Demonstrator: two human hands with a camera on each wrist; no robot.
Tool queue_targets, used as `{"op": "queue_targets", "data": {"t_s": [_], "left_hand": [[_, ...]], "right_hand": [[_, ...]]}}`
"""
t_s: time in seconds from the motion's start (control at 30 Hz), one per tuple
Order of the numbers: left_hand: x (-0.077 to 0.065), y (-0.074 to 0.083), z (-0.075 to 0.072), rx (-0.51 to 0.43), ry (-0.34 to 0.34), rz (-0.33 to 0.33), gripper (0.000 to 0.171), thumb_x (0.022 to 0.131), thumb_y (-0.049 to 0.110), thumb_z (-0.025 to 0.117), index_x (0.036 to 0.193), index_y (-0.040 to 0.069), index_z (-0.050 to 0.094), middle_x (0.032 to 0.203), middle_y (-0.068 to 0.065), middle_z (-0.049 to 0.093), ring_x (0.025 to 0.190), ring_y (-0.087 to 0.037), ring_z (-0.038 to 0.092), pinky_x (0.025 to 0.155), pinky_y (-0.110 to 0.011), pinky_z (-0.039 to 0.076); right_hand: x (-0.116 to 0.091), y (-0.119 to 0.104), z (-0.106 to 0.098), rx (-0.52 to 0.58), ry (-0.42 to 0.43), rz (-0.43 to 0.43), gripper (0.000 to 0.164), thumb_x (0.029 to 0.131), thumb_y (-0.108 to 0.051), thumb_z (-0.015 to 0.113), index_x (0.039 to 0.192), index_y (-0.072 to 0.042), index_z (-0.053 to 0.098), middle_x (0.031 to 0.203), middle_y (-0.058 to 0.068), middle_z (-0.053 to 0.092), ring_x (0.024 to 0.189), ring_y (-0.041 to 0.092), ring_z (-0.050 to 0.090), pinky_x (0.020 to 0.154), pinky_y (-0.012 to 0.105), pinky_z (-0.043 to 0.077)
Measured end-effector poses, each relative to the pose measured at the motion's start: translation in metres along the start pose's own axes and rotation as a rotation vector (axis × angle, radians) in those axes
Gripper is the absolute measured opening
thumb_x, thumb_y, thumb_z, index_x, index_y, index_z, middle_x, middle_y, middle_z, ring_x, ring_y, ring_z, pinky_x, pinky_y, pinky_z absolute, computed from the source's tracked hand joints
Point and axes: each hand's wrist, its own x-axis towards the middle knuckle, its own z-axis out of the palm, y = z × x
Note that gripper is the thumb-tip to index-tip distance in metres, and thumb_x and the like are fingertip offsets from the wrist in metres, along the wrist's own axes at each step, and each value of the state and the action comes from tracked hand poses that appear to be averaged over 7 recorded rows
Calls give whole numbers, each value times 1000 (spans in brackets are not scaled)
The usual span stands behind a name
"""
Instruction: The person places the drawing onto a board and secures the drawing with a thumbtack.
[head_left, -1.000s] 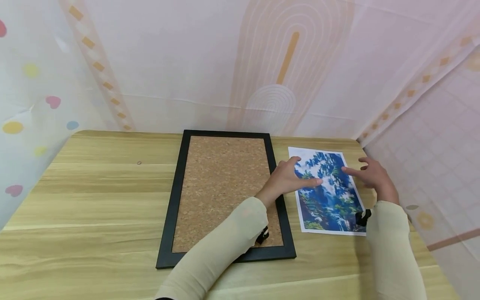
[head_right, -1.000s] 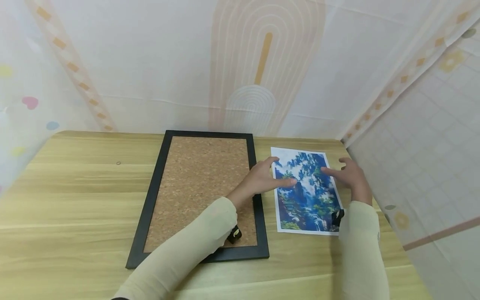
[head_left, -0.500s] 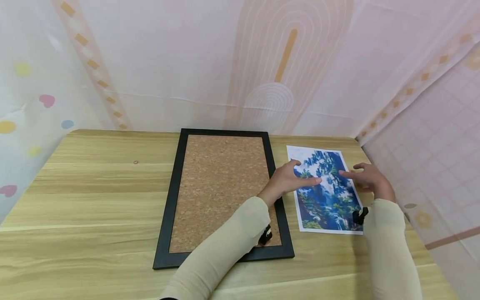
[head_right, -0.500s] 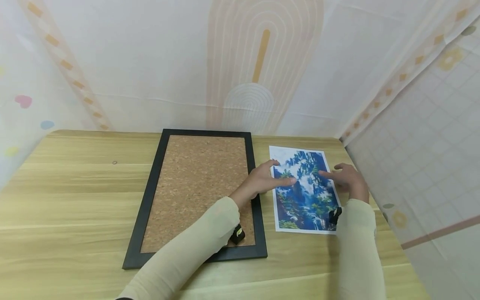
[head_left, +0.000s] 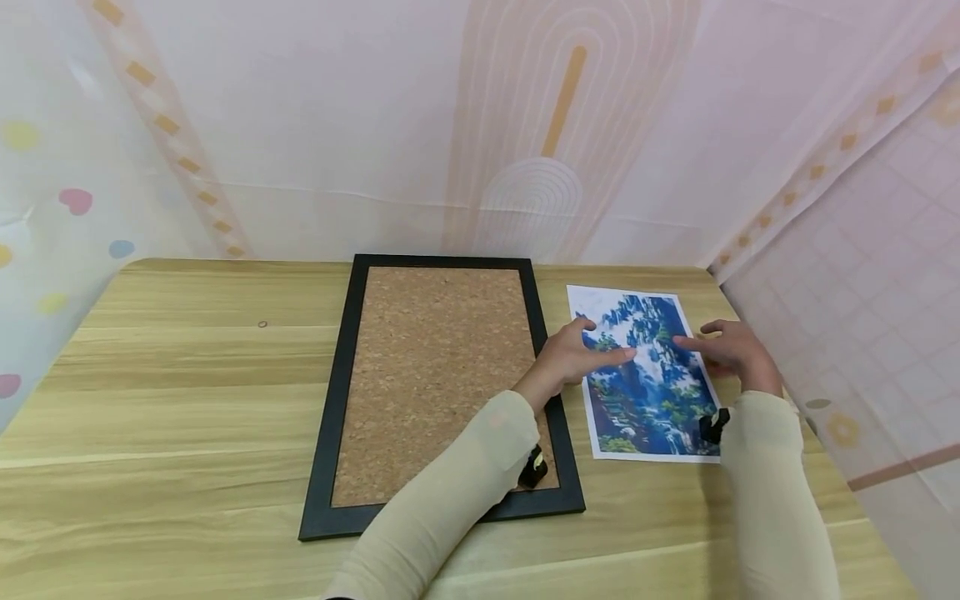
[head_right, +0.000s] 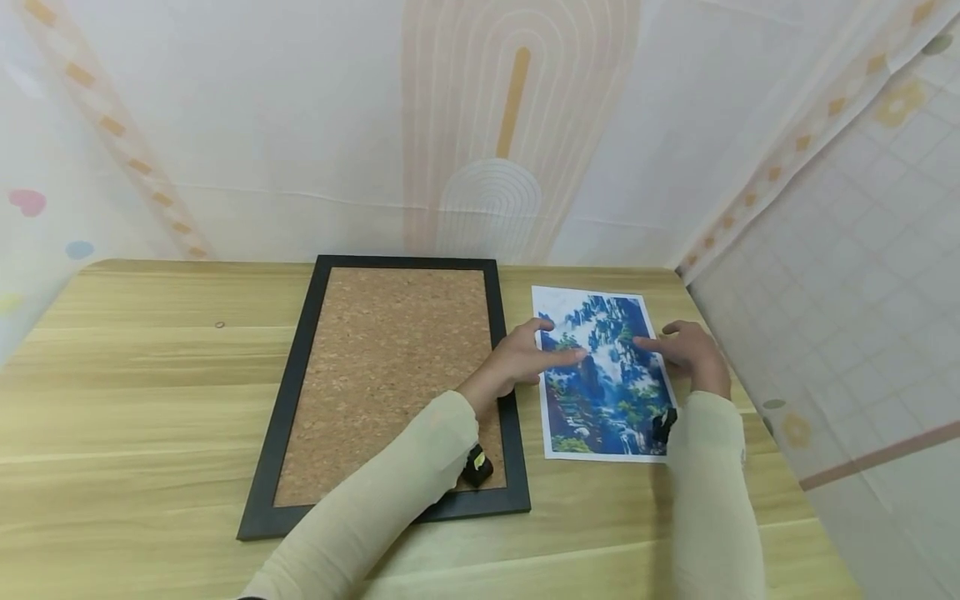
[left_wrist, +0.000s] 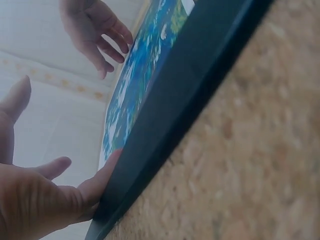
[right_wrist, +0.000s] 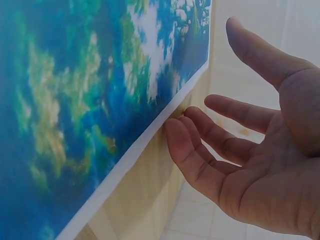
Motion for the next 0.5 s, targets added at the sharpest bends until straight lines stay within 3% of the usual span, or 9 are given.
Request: {"op": "queue_targets", "data": {"t_s": [0.27, 0.5], "left_hand": [[1, 2, 2, -91, 9, -43, 79, 85, 43, 82, 150, 18, 45, 151, -10, 47, 117, -33, 61, 92, -48, 54], [2, 3, 5, -92, 21, -61, 74, 87, 38, 82, 148, 19, 47, 147, -9, 51, 117, -32, 61, 93, -48, 54]], "right_hand": [[-2, 0, 4, -14, 41, 15, 91, 95, -48, 68, 149, 15, 31, 140, 38, 41, 111, 44, 59, 100, 54, 50], [0, -1, 10, -35, 81, 36, 86, 95, -45, 69, 145, 15, 34, 140, 38, 40, 112, 46, 51, 104, 57, 45]]}}
